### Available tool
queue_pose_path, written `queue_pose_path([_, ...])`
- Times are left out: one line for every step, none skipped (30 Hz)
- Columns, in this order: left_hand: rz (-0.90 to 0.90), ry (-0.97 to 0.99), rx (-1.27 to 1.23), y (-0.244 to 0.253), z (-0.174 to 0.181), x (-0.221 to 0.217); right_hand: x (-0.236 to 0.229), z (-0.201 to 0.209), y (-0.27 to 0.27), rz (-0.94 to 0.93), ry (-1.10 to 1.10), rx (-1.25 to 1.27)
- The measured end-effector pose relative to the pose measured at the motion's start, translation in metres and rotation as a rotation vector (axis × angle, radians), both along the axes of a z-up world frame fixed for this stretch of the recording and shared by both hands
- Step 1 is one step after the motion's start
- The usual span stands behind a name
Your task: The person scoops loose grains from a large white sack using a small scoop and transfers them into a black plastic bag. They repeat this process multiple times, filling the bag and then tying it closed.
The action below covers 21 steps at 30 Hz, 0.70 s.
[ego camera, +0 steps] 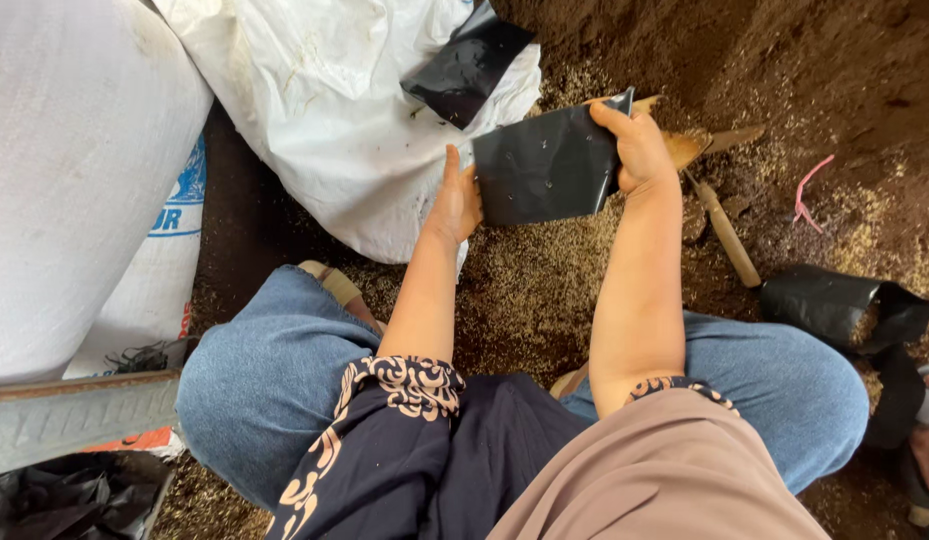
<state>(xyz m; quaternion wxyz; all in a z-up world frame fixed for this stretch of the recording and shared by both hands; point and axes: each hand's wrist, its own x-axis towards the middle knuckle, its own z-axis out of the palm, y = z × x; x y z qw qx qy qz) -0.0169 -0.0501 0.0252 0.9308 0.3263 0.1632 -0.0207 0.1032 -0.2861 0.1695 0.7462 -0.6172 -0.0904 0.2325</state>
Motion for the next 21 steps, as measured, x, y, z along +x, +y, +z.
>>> queue_pose_path([0.009,-0.019,-0.003,-0.003,0.002,-0.009,0.004,-0.007,-0.006,-0.024,-0.010,0.020])
queue_pose_path([0.017,-0.046,-0.002,-0.002,0.008,-0.014,0.011,-0.015,-0.009,-0.066,-0.008,0.004])
queue_pose_path([0.025,-0.073,-0.001,-0.001,0.012,-0.018,0.016,-0.026,-0.011,-0.108,-0.006,-0.013])
queue_pose_path([-0.006,-0.083,0.061,0.000,0.015,-0.022,0.018,-0.039,-0.014,-0.146,0.002,-0.032])
queue_pose_path([-0.036,-0.092,0.123,0.002,0.016,-0.027,0.020,-0.051,-0.018,-0.180,-0.003,-0.105])
queue_pose_path([-0.066,-0.102,0.185,0.005,0.016,-0.029,0.022,-0.061,-0.021,-0.212,-0.007,-0.177])
queue_pose_path([-0.066,-0.072,0.203,0.007,0.015,-0.029,0.024,-0.070,-0.023,-0.244,-0.012,-0.250])
queue_pose_path([-0.069,-0.045,0.221,0.007,0.013,-0.028,0.022,-0.078,-0.025,-0.251,-0.071,-0.325])
queue_pose_path([-0.071,-0.017,0.239,0.006,0.011,-0.026,0.018,-0.085,-0.025,-0.258,-0.130,-0.401])
queue_pose_path([-0.068,-0.006,0.287,0.003,0.009,-0.024,0.013,-0.090,-0.025,-0.265,-0.186,-0.478])
queue_pose_path([-0.064,0.004,0.335,-0.002,0.007,-0.021,0.008,-0.091,-0.024,-0.289,-0.225,-0.522])
queue_pose_path([-0.061,0.011,0.382,-0.008,0.006,-0.017,0.004,-0.089,-0.020,-0.314,-0.266,-0.567])
queue_pose_path([-0.010,-0.002,0.510,-0.014,0.006,-0.015,-0.002,-0.086,-0.016,-0.339,-0.307,-0.612])
queue_pose_path([0.042,-0.014,0.636,-0.021,0.006,-0.015,-0.009,-0.081,-0.011,-0.362,-0.347,-0.658])
queue_pose_path([0.095,-0.024,0.762,-0.027,0.007,-0.015,-0.016,-0.075,-0.005,-0.384,-0.387,-0.704])
queue_pose_path([0.108,0.005,0.794,-0.035,0.008,-0.017,-0.025,-0.070,0.000,-0.405,-0.426,-0.754])
queue_pose_path([0.121,0.035,0.826,-0.042,0.011,-0.018,-0.032,-0.063,0.006,-0.281,-0.355,-0.702])
queue_pose_path([0.135,0.061,0.861,-0.048,0.015,-0.018,-0.035,-0.055,0.013,-0.160,-0.285,-0.643])
queue_pose_path([0.145,0.058,0.938,-0.053,0.018,-0.020,-0.041,-0.048,0.020,-0.041,-0.216,-0.583])
queue_pose_path([0.156,0.053,1.018,-0.057,0.023,-0.021,-0.046,-0.044,0.027,-0.011,-0.254,-0.618])
queue_pose_path([0.167,0.047,1.097,-0.062,0.026,-0.021,-0.051,-0.042,0.033,0.018,-0.292,-0.654])
